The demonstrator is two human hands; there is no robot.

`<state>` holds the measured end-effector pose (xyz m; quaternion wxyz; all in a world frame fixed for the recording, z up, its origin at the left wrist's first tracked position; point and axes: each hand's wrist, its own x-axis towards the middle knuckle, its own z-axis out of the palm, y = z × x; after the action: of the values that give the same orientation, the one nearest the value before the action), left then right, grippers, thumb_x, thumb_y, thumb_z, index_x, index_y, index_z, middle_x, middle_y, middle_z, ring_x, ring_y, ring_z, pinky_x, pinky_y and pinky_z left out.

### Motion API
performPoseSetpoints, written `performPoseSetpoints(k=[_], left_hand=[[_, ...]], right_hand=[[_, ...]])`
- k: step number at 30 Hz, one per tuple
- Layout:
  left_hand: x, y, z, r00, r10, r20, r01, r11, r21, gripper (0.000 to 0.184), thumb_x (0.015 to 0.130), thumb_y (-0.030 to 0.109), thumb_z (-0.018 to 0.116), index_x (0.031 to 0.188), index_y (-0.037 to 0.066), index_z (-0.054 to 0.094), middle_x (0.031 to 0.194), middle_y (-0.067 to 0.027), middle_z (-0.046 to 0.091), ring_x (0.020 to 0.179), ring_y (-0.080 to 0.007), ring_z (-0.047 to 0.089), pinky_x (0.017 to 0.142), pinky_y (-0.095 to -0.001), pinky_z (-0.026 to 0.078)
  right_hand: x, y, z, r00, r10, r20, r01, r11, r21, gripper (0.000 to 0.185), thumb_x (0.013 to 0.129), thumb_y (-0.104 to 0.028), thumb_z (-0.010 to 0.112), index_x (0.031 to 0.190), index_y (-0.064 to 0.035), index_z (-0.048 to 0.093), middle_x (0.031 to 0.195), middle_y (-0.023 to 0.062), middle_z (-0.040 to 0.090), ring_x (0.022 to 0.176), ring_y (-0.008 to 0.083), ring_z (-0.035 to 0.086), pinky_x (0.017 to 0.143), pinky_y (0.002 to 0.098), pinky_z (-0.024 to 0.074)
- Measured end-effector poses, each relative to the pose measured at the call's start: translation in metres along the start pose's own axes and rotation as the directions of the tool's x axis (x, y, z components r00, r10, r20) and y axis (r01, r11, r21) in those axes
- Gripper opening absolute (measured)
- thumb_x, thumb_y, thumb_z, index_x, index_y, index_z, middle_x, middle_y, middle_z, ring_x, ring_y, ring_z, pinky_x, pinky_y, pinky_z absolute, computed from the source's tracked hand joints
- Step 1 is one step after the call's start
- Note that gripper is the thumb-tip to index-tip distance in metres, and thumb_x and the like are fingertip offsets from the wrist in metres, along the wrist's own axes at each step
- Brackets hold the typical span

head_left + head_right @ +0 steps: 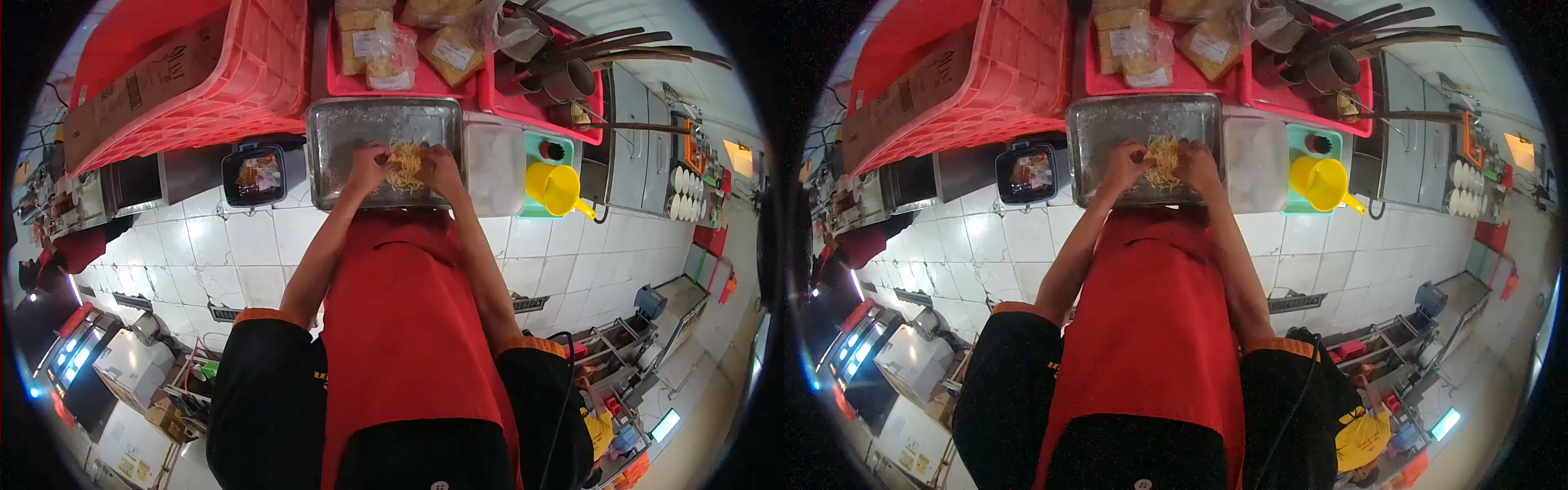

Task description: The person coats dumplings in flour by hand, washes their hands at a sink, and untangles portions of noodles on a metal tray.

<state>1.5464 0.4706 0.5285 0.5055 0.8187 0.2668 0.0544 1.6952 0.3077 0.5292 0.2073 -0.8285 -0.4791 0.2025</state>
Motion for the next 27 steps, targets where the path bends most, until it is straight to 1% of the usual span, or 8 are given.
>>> performPoseSetpoints(k=[2,11,13,15,18,22,24,27], left_hand=[[-0.002,-0.015,0.003,0.998,0.062,-0.023,-0.062,0.998,0.010,0.017,0.077,0.003,0.072,0.094,0.001,0.070,0.086,-0.0094,0.065,0.075,-0.0187,0.064,0.070,-0.0306,0.050],[-0.011,-0.018,0.009,0.995,-0.069,0.068,0.095,0.852,-0.514,0.013,0.083,-0.001,0.065,0.095,0.000,0.069,0.081,-0.0051,0.065,0.075,-0.0109,0.061,0.068,-0.0274,0.049],[-0.010,-0.018,0.007,0.993,-0.096,0.068,0.117,0.778,-0.617,0.013,0.083,-0.001,0.064,0.095,0.000,0.069,0.081,-0.0035,0.066,0.074,-0.0094,0.060,0.067,-0.0273,0.049],[-0.012,-0.036,0.010,1.000,-0.005,-0.012,0.004,0.997,-0.073,0.016,0.082,0.000,0.064,0.098,0.000,0.068,0.079,-0.0047,0.066,0.068,-0.0108,0.059,0.064,-0.0299,0.050],[-0.017,-0.016,0.006,0.997,-0.074,-0.030,0.053,0.895,-0.444,0.023,0.077,0.001,0.066,0.100,0.001,0.067,0.085,-0.0093,0.064,0.071,-0.0197,0.061,0.067,-0.0313,0.049],[-0.011,-0.024,0.005,0.982,0.179,-0.054,-0.185,0.970,-0.156,0.027,0.072,0.003,0.068,0.100,0.002,0.067,0.091,-0.0119,0.061,0.080,-0.0301,0.061,0.073,-0.0353,0.049],[-0.015,-0.008,-0.006,0.947,0.290,-0.137,-0.203,0.873,0.444,0.030,0.070,0.005,0.070,0.099,0.001,0.067,0.095,-0.0117,0.061,0.089,-0.0326,0.060,0.077,-0.0386,0.050],[-0.016,0.037,-0.006,0.965,0.195,-0.176,-0.181,0.979,0.093,0.032,0.076,0.004,0.069,0.108,0.000,0.064,0.106,-0.0132,0.063,0.112,-0.0325,0.053,0.097,-0.0443,0.041]], right_hand=[[-0.012,-0.009,-0.005,0.991,0.114,-0.074,-0.030,0.715,0.699,0.038,0.061,-0.004,0.080,0.097,-0.0024,0.068,0.103,0.0130,0.063,0.100,0.0270,0.061,0.085,0.0359,0.0509],[0.005,-0.031,-0.032,0.966,-0.197,-0.165,0.234,0.940,0.247,0.041,0.067,-0.003,0.077,0.106,-0.0040,0.066,0.106,0.0109,0.063,0.098,0.0196,0.063,0.082,0.0309,0.0525],[0.006,-0.024,-0.020,0.999,-0.036,0.030,0.020,0.904,0.428,0.041,0.066,-0.006,0.077,0.105,-0.0034,0.065,0.105,0.0131,0.063,0.097,0.0221,0.062,0.082,0.0320,0.0518],[0.010,-0.025,-0.020,0.962,0.080,0.261,-0.215,0.808,0.548,0.042,0.065,-0.008,0.078,0.105,-0.0027,0.064,0.103,0.0152,0.063,0.096,0.0246,0.062,0.082,0.0331,0.0511],[0.001,-0.032,-0.027,0.991,0.082,0.109,-0.134,0.737,0.663,0.044,0.063,-0.010,0.078,0.103,-0.0001,0.064,0.095,0.0174,0.062,0.091,0.0299,0.062,0.081,0.0365,0.0506],[0.004,-0.036,-0.021,0.983,-0.041,-0.179,0.088,0.961,0.262,0.039,0.063,-0.009,0.078,0.099,0.0010,0.064,0.091,0.0159,0.060,0.087,0.0314,0.063,0.080,0.0384,0.0511],[0.005,-0.034,-0.010,0.967,-0.041,-0.250,0.085,0.981,0.171,0.039,0.063,-0.008,0.078,0.098,0.0014,0.064,0.091,0.0154,0.060,0.086,0.0313,0.063,0.080,0.0386,0.0512],[0.014,-0.012,0.012,0.993,0.098,-0.071,-0.091,0.991,0.097,0.038,0.061,-0.008,0.078,0.095,0.0014,0.063,0.093,0.0167,0.060,0.086,0.0328,0.063,0.079,0.0382,0.0517]])
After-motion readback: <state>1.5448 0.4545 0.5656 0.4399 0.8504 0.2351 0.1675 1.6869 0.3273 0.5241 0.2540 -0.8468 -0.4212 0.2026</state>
